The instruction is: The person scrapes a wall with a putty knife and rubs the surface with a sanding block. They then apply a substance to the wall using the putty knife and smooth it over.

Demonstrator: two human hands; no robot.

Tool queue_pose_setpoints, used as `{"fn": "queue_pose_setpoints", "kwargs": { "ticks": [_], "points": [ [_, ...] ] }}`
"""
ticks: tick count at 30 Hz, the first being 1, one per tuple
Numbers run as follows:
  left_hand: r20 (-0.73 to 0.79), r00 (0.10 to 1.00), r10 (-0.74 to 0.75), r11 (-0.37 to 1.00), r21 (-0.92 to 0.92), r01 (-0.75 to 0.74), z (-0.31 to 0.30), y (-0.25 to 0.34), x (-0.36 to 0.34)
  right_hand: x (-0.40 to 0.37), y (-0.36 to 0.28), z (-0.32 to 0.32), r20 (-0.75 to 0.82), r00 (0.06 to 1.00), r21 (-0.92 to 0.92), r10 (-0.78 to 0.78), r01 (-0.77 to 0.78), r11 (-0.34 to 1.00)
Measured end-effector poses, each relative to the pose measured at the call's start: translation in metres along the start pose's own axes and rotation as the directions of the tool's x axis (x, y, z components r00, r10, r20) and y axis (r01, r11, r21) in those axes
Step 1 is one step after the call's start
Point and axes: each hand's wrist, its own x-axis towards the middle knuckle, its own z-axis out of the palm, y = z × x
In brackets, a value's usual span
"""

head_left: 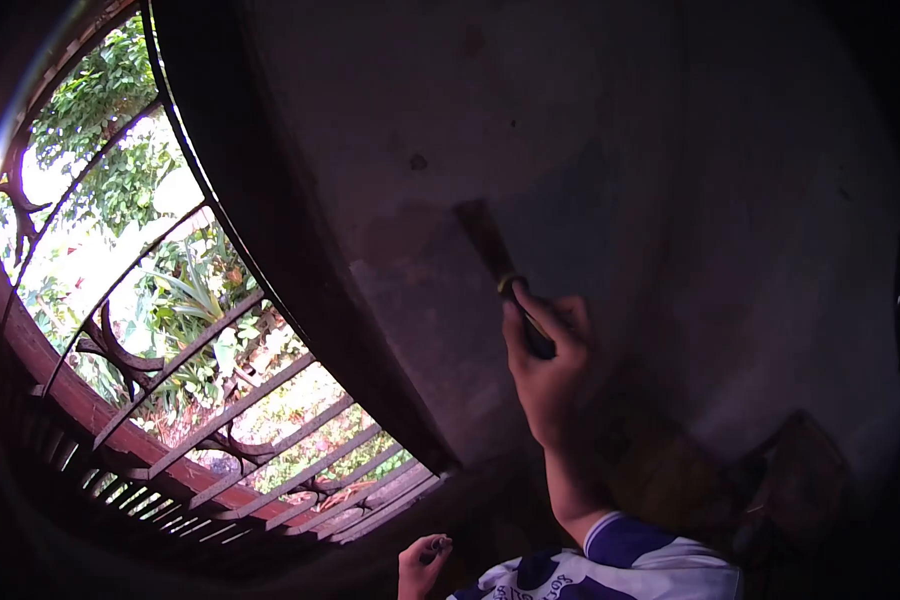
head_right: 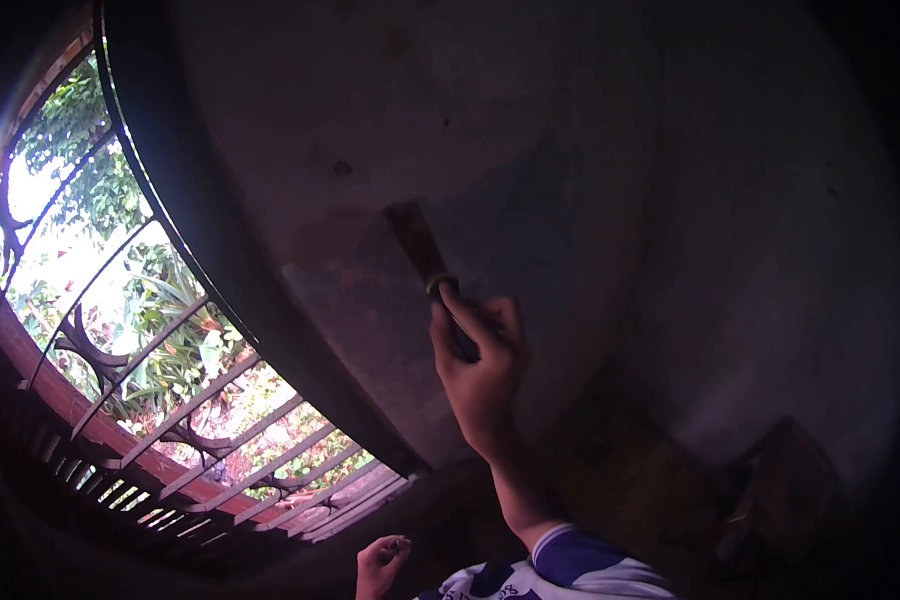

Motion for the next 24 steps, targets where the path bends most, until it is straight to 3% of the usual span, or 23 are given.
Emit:
{"fn": "queue_pose_setpoints", "kwargs": {
  "ticks": [1, 7, 10, 14, 17, 19, 24],
  "points": [
    [0.015, 1.000, -0.009, 0.997, 0.071, 0.008, -0.001, 0.013, -0.001, -0.002, -0.004, 0.001, 0.002, 1.000, -0.021, 0.002, -0.001, 1.000],
    [0.012, 1.000, 0.025, 0.999, 0.044, -0.025, 0.001, -0.004, -0.004, -0.003, 0.005, -0.039, -0.051, 0.999, -0.066, 0.011, -0.014, 0.998],
    [-0.005, 1.000, -0.015, 0.998, 0.061, 0.015, 0.001, 0.004, -0.002, 0.008, 0.027, -0.011, -0.032, 0.999, -0.059, 0.023, -0.025, 0.998],
    [0.015, 1.000, 0.023, 0.997, 0.072, -0.024, 0.004, 0.003, -0.001, 0.008, 0.018, -0.026, 0.014, 0.999, -0.056, 0.038, -0.038, 0.998],
    [0.022, 0.999, 0.028, 0.996, 0.080, -0.030, 0.006, 0.000, -0.001, 0.000, 0.014, -0.039, -0.056, 0.998, -0.024, 0.037, -0.038, 0.999],
    [0.032, 0.999, 0.015, 0.997, 0.080, -0.017, 0.007, 0.004, 0.004, 0.007, 0.025, -0.014, -0.052, 0.998, -0.028, 0.018, -0.020, 0.999],
    [0.061, 0.998, -0.026, 0.999, 0.046, 0.023, 0.011, 0.005, -0.003, 0.005, 0.025, -0.027, -0.004, 1.000, -0.108, 0.006, -0.006, 0.994]
  ]
}}
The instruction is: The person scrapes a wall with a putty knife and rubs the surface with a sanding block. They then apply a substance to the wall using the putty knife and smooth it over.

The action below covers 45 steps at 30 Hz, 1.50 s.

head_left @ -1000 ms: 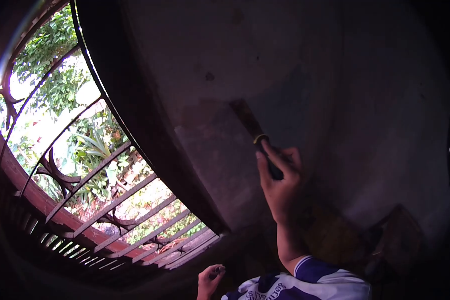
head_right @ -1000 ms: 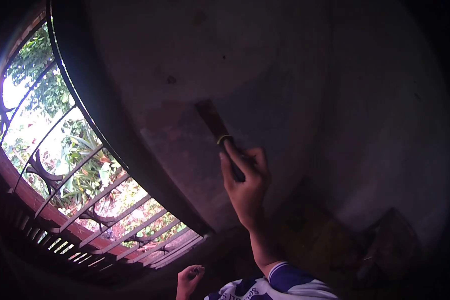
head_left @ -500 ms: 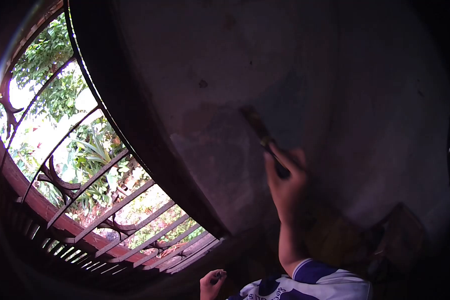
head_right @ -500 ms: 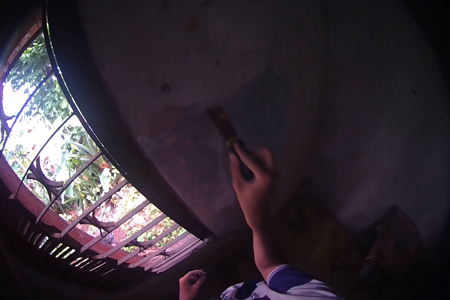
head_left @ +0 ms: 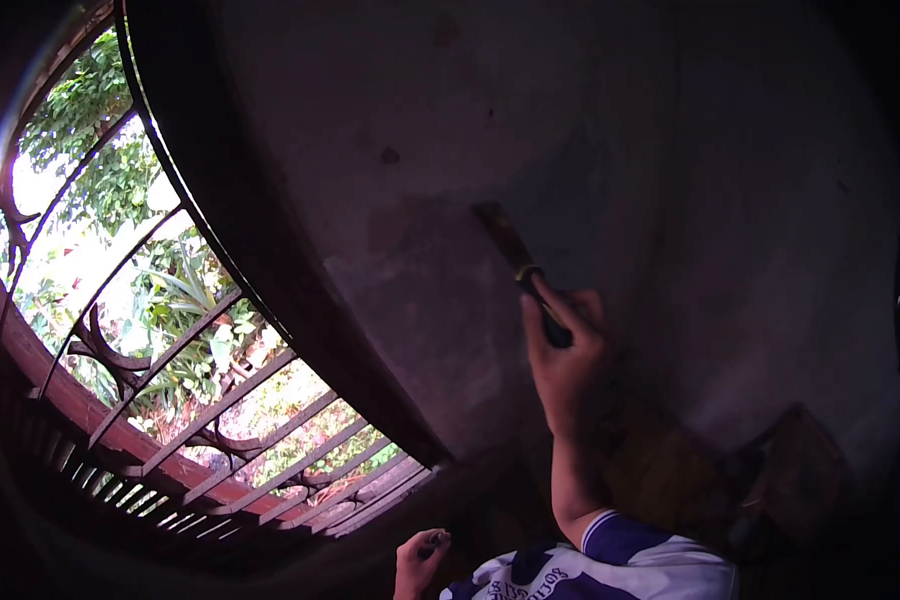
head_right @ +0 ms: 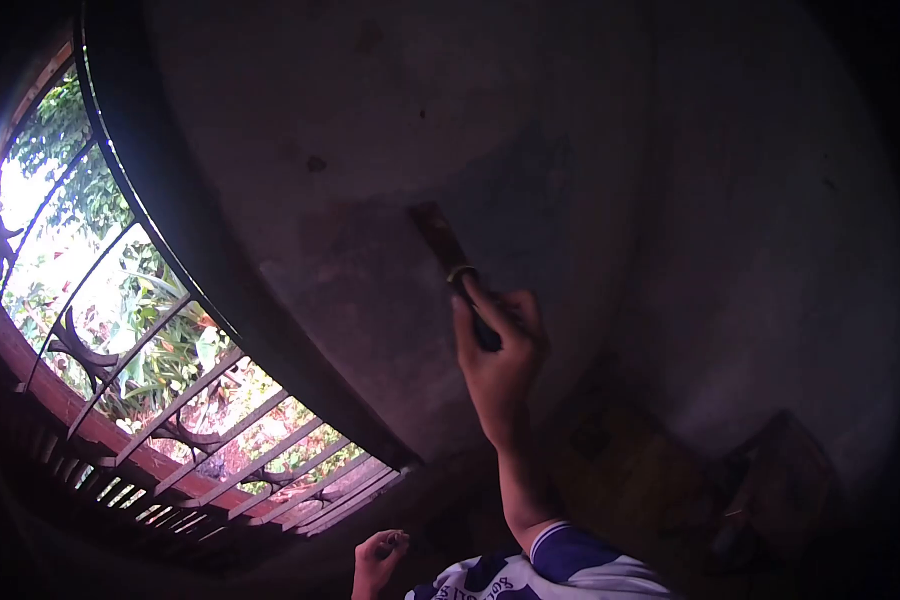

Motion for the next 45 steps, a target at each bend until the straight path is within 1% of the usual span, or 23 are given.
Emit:
{"fn": "queue_pose_setpoints", "kwargs": {
  "ticks": [3, 5, 6, 8, 10, 12, 13, 14, 16, 19, 22, 26, 29, 32, 33, 36, 37, 38, 41, 44, 45],
  "points": [
    [-0.010, 1.000, 0.022, 1.000, 0.013, -0.022, 0.000, 0.003, 0.000, -0.003, -0.001, -0.012, -0.094, 0.994, 0.070, 0.053, -0.047, 0.996],
    [-0.014, 0.999, 0.035, 0.999, 0.023, -0.035, 0.001, 0.002, -0.001, 0.007, -0.002, 0.005, -0.065, 0.997, 0.082, 0.050, -0.045, 0.996],
    [-0.013, 1.000, 0.009, 1.000, 0.000, -0.009, 0.002, -0.002, -0.008, 0.007, -0.002, 0.010, -0.045, 0.997, 0.084, 0.056, -0.053, 0.995],
    [-0.016, 1.000, -0.001, 0.999, -0.044, 0.000, 0.003, -0.010, -0.002, 0.012, 0.007, 0.010, -0.038, 0.999, 0.068, 0.009, -0.006, 0.998],
    [0.002, 0.999, -0.037, 0.999, -0.033, 0.037, 0.001, -0.006, -0.007, 0.005, 0.012, -0.001, -0.019, 1.000, 0.052, 0.011, -0.010, 0.999],
    [-0.001, 1.000, -0.029, 1.000, -0.010, 0.028, 0.001, -0.006, -0.004, 0.001, 0.018, -0.012, -0.054, 0.998, 0.051, 0.014, -0.011, 0.999],
    [-0.012, 1.000, 0.002, 0.999, 0.042, -0.001, 0.000, 0.001, -0.004, -0.002, 0.018, -0.014, -0.078, 0.997, 0.053, 0.025, -0.021, 0.998],
    [-0.039, 0.999, 0.000, 0.999, -0.051, -0.001, 0.001, -0.015, -0.004, 0.002, 0.021, -0.003, -0.097, 0.995, 0.075, 0.010, -0.003, 0.997],
    [-0.037, 0.999, -0.006, 1.000, -0.011, 0.006, -0.001, -0.015, -0.001, 0.007, 0.035, 0.022, -0.113, 0.993, 0.100, -0.017, 0.028, 0.995],
    [-0.019, 1.000, 0.005, 0.999, -0.032, -0.006, -0.001, -0.012, 0.001, 0.001, 0.048, 0.016, -0.059, 0.997, 0.127, -0.043, 0.050, 0.991],
    [-0.022, 1.000, -0.004, 0.999, -0.047, 0.003, -0.002, -0.015, 0.001, 0.002, 0.055, -0.008, -0.095, 0.995, 0.111, -0.039, 0.050, 0.993],
    [-0.031, 0.999, 0.010, 1.000, 0.004, -0.009, -0.005, -0.013, 0.006, 0.015, 0.058, 0.015, -0.067, 0.997, 0.125, -0.034, 0.042, 0.991],
    [-0.008, 1.000, -0.021, 0.998, -0.051, 0.021, -0.004, -0.022, 0.009, 0.015, 0.051, 0.007, -0.041, 0.997, 0.123, -0.066, 0.070, 0.990],
    [0.024, 0.998, 0.061, 0.997, 0.040, -0.062, -0.006, -0.011, 0.009, 0.017, 0.053, -0.014, -0.054, 0.992, 0.115, -0.114, 0.120, 0.986],
    [0.016, 1.000, 0.020, 0.999, -0.036, -0.019, -0.004, -0.011, 0.010, 0.022, 0.054, -0.009, -0.060, 0.992, 0.114, -0.114, 0.120, 0.986],
    [0.015, 0.999, 0.040, 0.999, 0.010, -0.040, -0.007, -0.008, 0.008, 0.029, 0.059, 0.002, -0.039, 0.993, 0.119, -0.110, 0.114, 0.986],
    [0.011, 1.000, 0.016, 0.999, -0.042, -0.015, -0.006, -0.019, 0.008, 0.032, 0.061, 0.004, -0.037, 0.991, 0.132, -0.125, 0.129, 0.983],
    [0.007, 1.000, 0.023, 0.999, -0.029, -0.023, -0.004, -0.022, 0.010, 0.032, 0.063, 0.002, -0.026, 0.991, 0.142, -0.133, 0.136, 0.981],
    [0.009, 1.000, 0.011, 1.000, 0.012, -0.011, -0.008, -0.016, 0.004, 0.021, 0.074, -0.015, -0.047, 0.988, 0.115, -0.149, 0.154, 0.981],
    [-0.005, 1.000, 0.004, 1.000, -0.015, -0.004, -0.006, -0.020, 0.004, 0.030, 0.077, 0.003, -0.028, 0.986, 0.052, -0.162, 0.164, 0.985],
    [-0.009, 1.000, -0.001, 0.999, -0.033, 0.000, -0.007, -0.018, 0.002, 0.026, 0.078, 0.004, -0.029, 0.988, 0.070, -0.152, 0.153, 0.986]
  ]
}}
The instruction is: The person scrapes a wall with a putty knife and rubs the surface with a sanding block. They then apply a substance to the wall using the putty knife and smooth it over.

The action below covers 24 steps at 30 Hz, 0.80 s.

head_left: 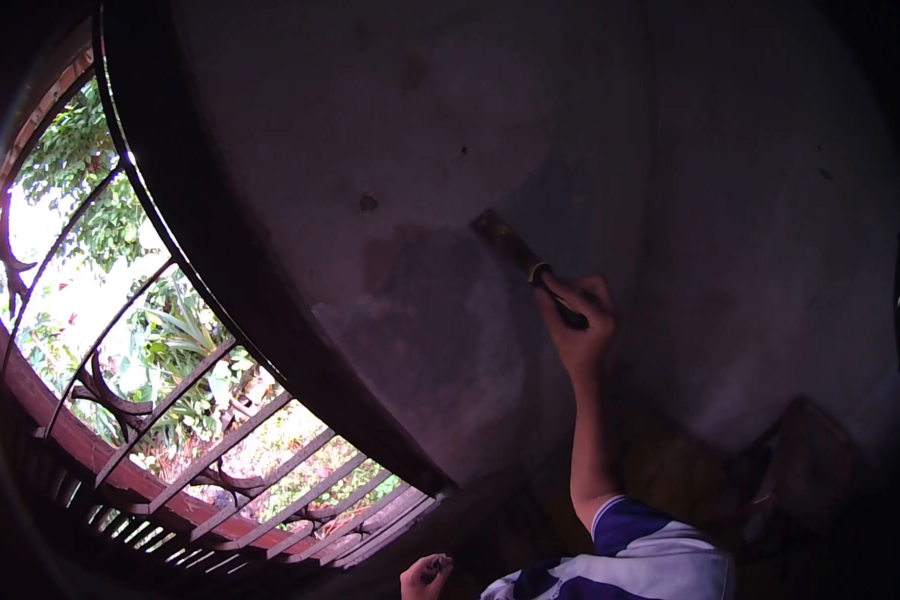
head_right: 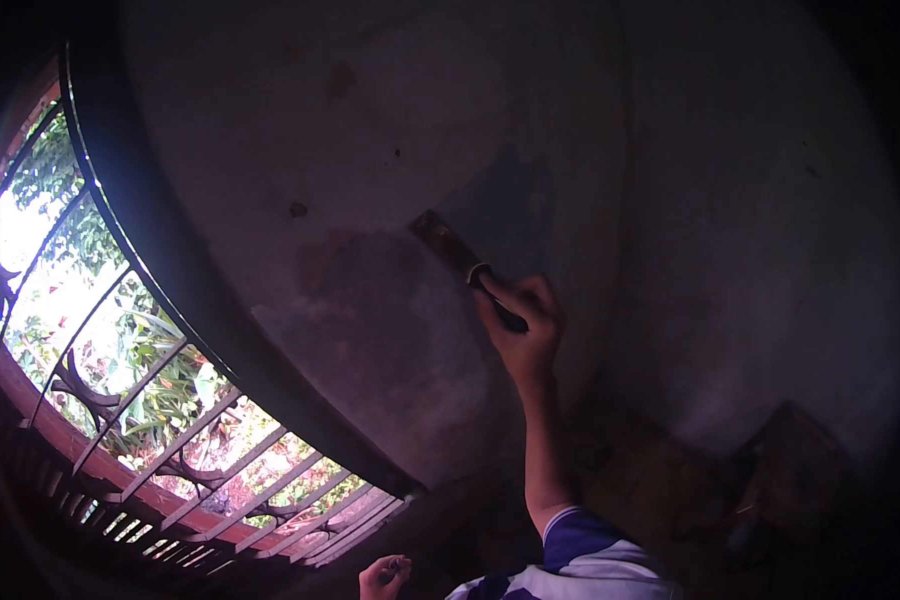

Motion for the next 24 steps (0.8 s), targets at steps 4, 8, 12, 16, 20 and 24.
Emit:
{"fn": "queue_pose_setpoints", "kwargs": {
  "ticks": [4, 8, 12, 16, 20, 24],
  "points": [
    [-0.006, 1.000, 0.025, 1.000, -0.003, -0.025, -0.001, 0.004, 0.003, -0.003, 0.004, -0.010, -0.043, 0.999, -0.008, -0.005, 0.005, 1.000],
    [-0.006, 1.000, 0.010, 0.995, -0.096, -0.011, -0.005, 0.001, 0.008, 0.006, 0.004, -0.001, -0.015, 0.999, 0.028, -0.035, 0.035, 0.999],
    [-0.014, 1.000, -0.016, 0.953, -0.302, 0.011, 0.000, -0.005, 0.018, 0.011, 0.016, -0.001, -0.023, 0.999, 0.015, -0.049, 0.050, 0.999],
    [-0.017, 1.000, -0.010, 0.968, -0.251, 0.005, -0.001, 0.001, 0.010, 0.004, 0.012, -0.014, -0.031, 0.999, 0.021, -0.041, 0.041, 0.999],
    [-0.028, 0.999, -0.015, 0.940, -0.340, 0.005, 0.003, -0.004, 0.012, 0.001, 0.011, 0.007, 0.000, 1.000, 0.010, -0.003, 0.003, 1.000],
    [0.018, 0.999, -0.036, 0.965, -0.259, 0.040, 0.001, 0.003, 0.010, -0.011, 0.003, -0.005, -0.049, 0.999, 0.004, -0.016, 0.016, 1.000]
  ]
}}
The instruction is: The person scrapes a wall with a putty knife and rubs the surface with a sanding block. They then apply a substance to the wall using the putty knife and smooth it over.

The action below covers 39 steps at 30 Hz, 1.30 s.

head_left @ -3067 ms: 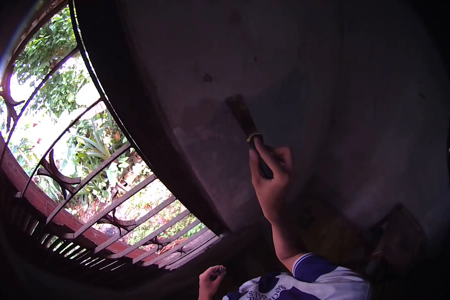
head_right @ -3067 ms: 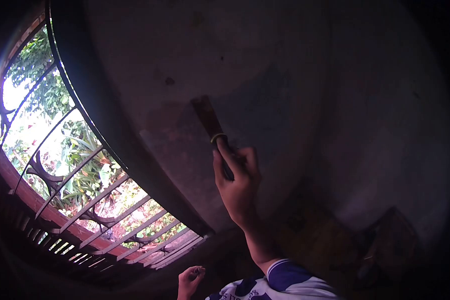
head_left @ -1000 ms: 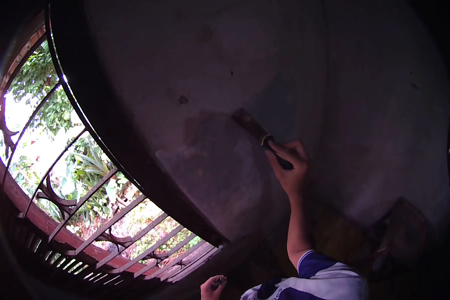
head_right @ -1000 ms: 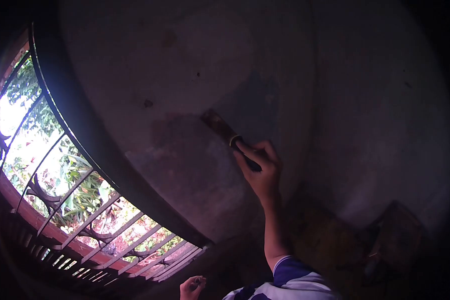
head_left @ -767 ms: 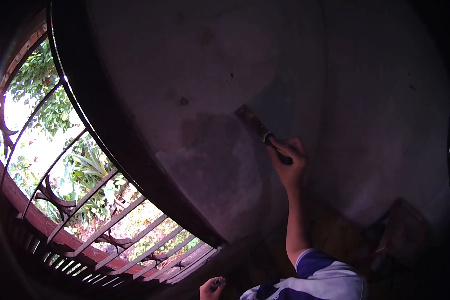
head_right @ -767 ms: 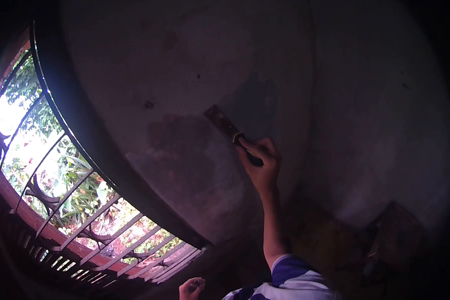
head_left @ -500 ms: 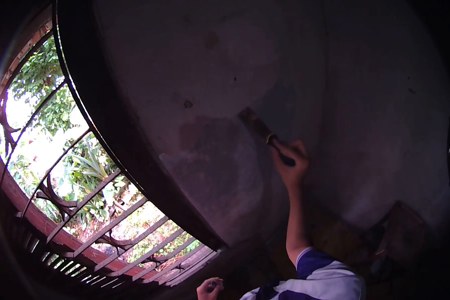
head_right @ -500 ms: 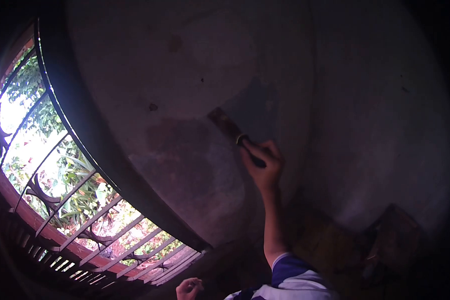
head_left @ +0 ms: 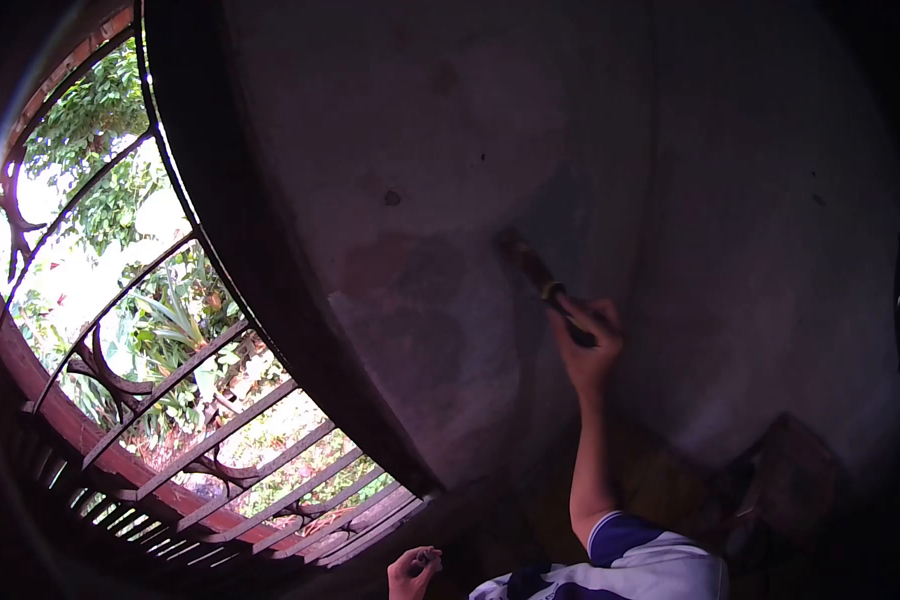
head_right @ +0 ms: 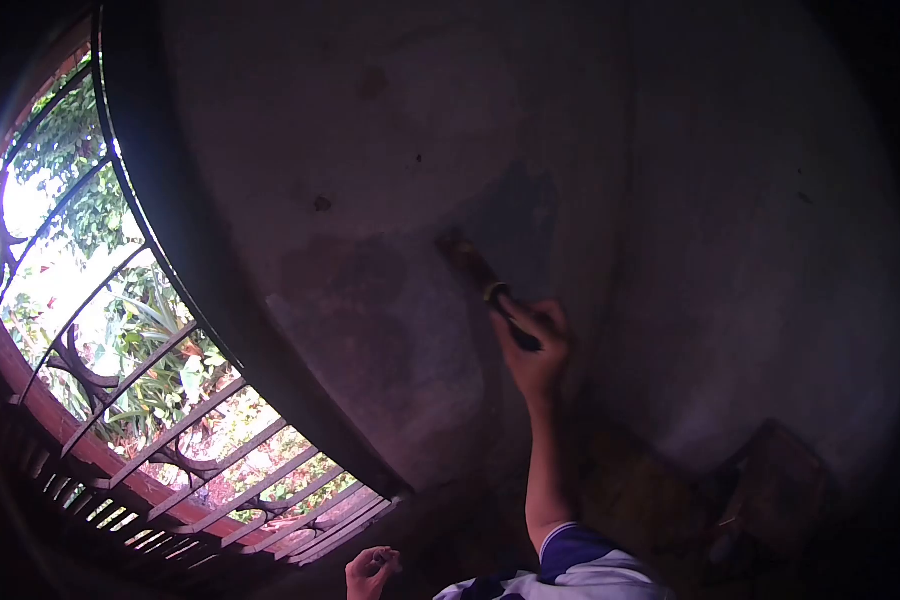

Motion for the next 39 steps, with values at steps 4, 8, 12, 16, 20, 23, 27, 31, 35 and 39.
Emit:
{"fn": "queue_pose_setpoints", "kwargs": {
  "ticks": [4, 8, 12, 16, 20, 23, 27, 31, 35, 39],
  "points": [
    [-0.030, 0.998, 0.052, 0.997, -0.062, -0.054, -0.003, -0.003, 0.007, 0.010, -0.017, 0.011, -0.022, 0.999, -0.023, 0.050, -0.051, 0.998],
    [-0.008, 0.998, 0.058, 0.993, -0.105, -0.058, -0.007, -0.015, 0.004, 0.008, -0.026, 0.009, 0.018, 0.999, -0.037, 0.038, -0.037, 0.999],
    [-0.010, 0.999, 0.040, 0.997, -0.059, -0.041, -0.021, -0.021, -0.008, 0.007, -0.028, -0.001, -0.021, 0.998, -0.014, 0.065, -0.066, 0.998],
    [-0.027, 0.999, 0.023, 0.992, -0.122, -0.026, -0.026, -0.013, -0.011, 0.009, -0.032, 0.024, -0.014, 0.996, -0.081, 0.083, -0.084, 0.993],
    [-0.020, 1.000, 0.019, 0.996, -0.086, -0.021, -0.038, -0.019, -0.014, 0.000, -0.049, 0.001, -0.021, 0.993, -0.079, 0.115, -0.116, 0.990],
    [-0.021, 0.998, 0.060, 0.991, -0.119, -0.062, -0.047, -0.027, -0.017, 0.005, -0.055, 0.020, -0.016, 0.991, -0.069, 0.131, -0.132, 0.989],
    [-0.038, 0.999, 0.027, 0.991, -0.128, -0.032, -0.049, -0.018, -0.023, 0.000, -0.061, 0.015, 0.036, 0.984, -0.095, 0.173, -0.169, 0.981],
    [-0.012, 0.999, 0.041, 0.993, -0.107, -0.042, -0.057, -0.019, -0.026, 0.003, -0.062, -0.007, -0.003, 0.976, -0.030, 0.219, -0.219, 0.975],
    [0.038, 0.998, 0.043, 0.993, -0.115, -0.039, -0.066, -0.028, -0.034, -0.002, -0.070, 0.019, 0.003, 0.982, -0.039, 0.190, -0.190, 0.981],
    [0.051, 0.998, 0.043, 0.993, -0.108, -0.037, -0.068, -0.013, -0.037, -0.012, -0.078, 0.001, -0.052, 0.962, 0.025, 0.269, -0.268, 0.963]
  ]
}}
